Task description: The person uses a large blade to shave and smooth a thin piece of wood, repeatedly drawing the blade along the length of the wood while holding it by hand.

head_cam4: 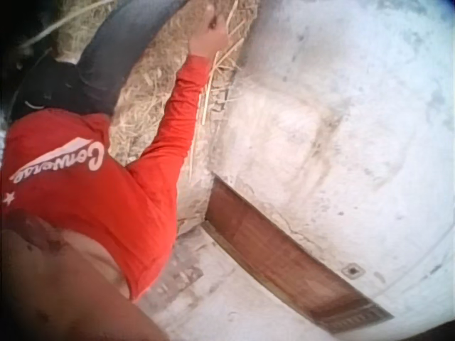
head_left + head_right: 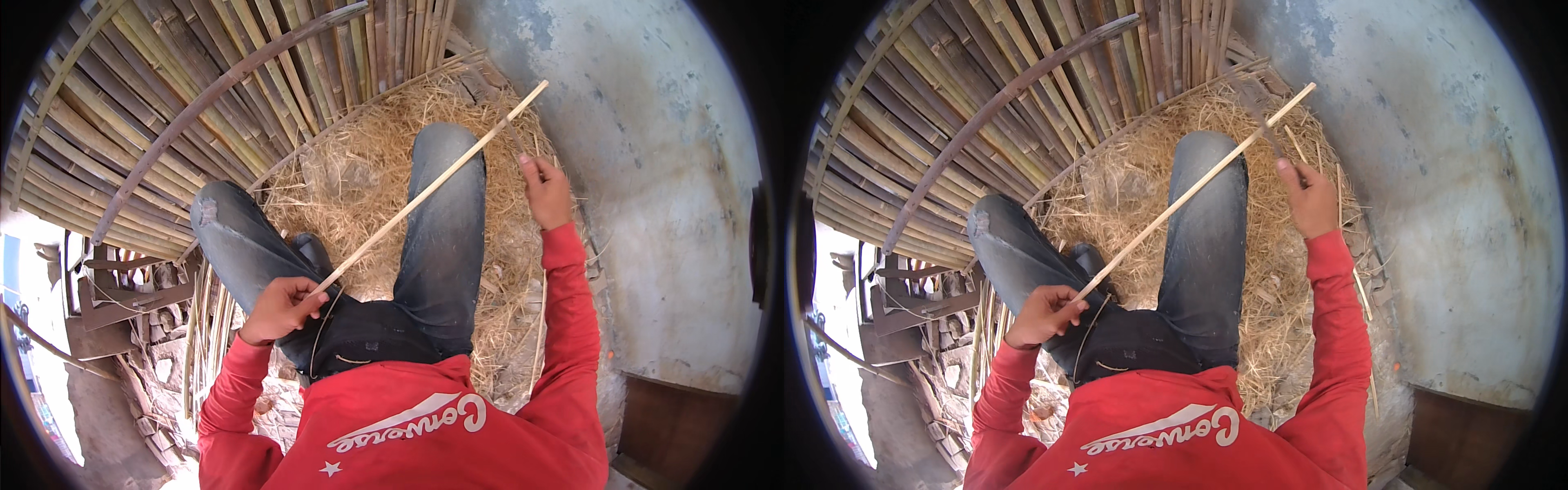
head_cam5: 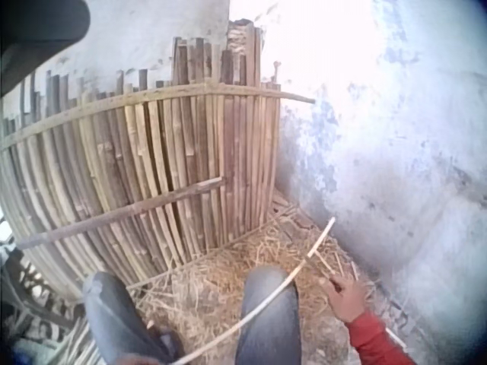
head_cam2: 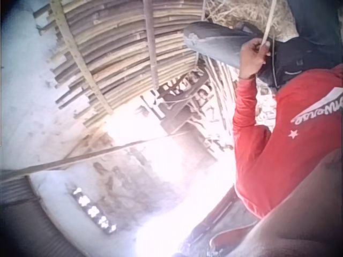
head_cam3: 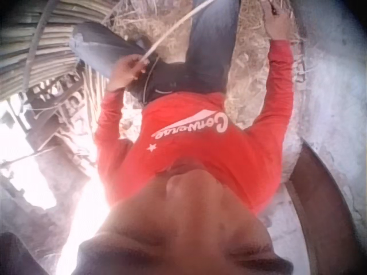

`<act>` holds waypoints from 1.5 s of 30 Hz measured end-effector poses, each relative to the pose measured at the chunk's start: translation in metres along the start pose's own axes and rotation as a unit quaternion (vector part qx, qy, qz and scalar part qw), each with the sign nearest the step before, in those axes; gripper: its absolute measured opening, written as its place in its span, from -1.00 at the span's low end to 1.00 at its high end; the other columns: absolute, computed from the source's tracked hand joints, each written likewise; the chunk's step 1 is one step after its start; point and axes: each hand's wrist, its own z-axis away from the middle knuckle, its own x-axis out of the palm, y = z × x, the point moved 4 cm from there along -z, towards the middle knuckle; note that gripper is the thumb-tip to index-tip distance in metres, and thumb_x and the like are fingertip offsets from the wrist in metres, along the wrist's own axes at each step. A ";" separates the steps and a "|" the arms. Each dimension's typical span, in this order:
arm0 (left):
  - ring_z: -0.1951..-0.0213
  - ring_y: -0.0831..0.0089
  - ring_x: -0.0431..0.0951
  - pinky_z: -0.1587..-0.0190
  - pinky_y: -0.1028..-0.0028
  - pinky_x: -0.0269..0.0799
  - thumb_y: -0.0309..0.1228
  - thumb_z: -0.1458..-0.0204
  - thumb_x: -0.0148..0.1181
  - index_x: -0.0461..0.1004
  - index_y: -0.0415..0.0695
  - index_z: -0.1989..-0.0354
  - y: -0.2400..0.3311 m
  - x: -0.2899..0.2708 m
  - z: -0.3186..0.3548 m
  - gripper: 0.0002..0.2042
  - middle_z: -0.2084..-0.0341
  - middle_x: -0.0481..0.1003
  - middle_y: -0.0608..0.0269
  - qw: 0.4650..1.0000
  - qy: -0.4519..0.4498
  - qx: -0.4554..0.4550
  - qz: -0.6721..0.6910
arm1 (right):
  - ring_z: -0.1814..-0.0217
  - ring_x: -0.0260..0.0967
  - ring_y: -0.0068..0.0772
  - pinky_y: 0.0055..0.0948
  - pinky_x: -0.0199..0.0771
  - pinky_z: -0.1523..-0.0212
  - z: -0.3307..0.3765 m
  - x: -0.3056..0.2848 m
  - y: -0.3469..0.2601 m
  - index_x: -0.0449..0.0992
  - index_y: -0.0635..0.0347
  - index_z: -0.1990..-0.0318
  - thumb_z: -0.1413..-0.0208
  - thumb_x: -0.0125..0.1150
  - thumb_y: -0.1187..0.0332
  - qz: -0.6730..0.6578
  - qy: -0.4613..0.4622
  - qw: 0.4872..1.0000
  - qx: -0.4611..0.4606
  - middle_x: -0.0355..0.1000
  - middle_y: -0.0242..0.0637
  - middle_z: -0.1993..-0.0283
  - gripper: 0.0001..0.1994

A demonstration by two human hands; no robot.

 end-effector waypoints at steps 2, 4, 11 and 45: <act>0.53 0.63 0.49 0.45 0.57 0.37 -0.34 -0.22 0.38 0.63 -0.29 0.05 0.020 0.008 -0.010 -0.73 0.49 0.60 0.32 0.991 0.035 0.093 -0.090 | 0.53 0.34 -0.40 -0.22 0.30 0.45 0.016 0.013 -0.017 0.61 0.32 0.31 -0.34 0.22 -0.18 0.026 -0.033 0.999 -0.008 0.36 -0.29 0.58 -0.41; 0.34 0.52 0.64 0.22 0.44 0.56 -0.33 -0.14 0.46 0.56 -0.28 -0.09 0.034 0.019 -0.020 -0.59 0.42 0.65 0.22 0.965 0.084 0.213 -0.129 | 0.55 0.36 -0.18 -0.16 0.29 0.45 0.027 0.026 -0.032 0.54 0.31 0.36 -0.32 0.23 -0.19 0.095 -0.058 0.992 -0.062 0.38 -0.14 0.60 -0.39; 0.44 0.54 0.56 0.36 0.39 0.43 -0.30 -0.31 0.28 0.54 -0.27 -0.14 0.078 0.071 -0.068 -0.65 0.51 0.57 0.16 0.926 0.146 0.277 -0.213 | 0.55 0.47 0.08 -0.07 0.39 0.49 0.056 0.040 -0.059 0.51 0.18 0.39 -0.27 0.24 -0.25 0.097 -0.100 0.986 -0.094 0.41 -0.06 0.63 -0.42; 0.66 0.75 -0.04 0.61 0.58 -0.07 -0.24 -0.52 -0.05 0.56 -0.33 -0.05 0.024 0.049 -0.047 -0.63 0.65 0.05 0.59 0.955 -0.157 0.045 0.247 | 0.50 0.49 -0.07 -0.12 0.44 0.41 0.052 0.043 -0.083 0.66 0.09 0.24 -0.21 0.27 -0.31 0.208 -0.154 0.944 -0.206 0.51 -0.14 0.52 -0.43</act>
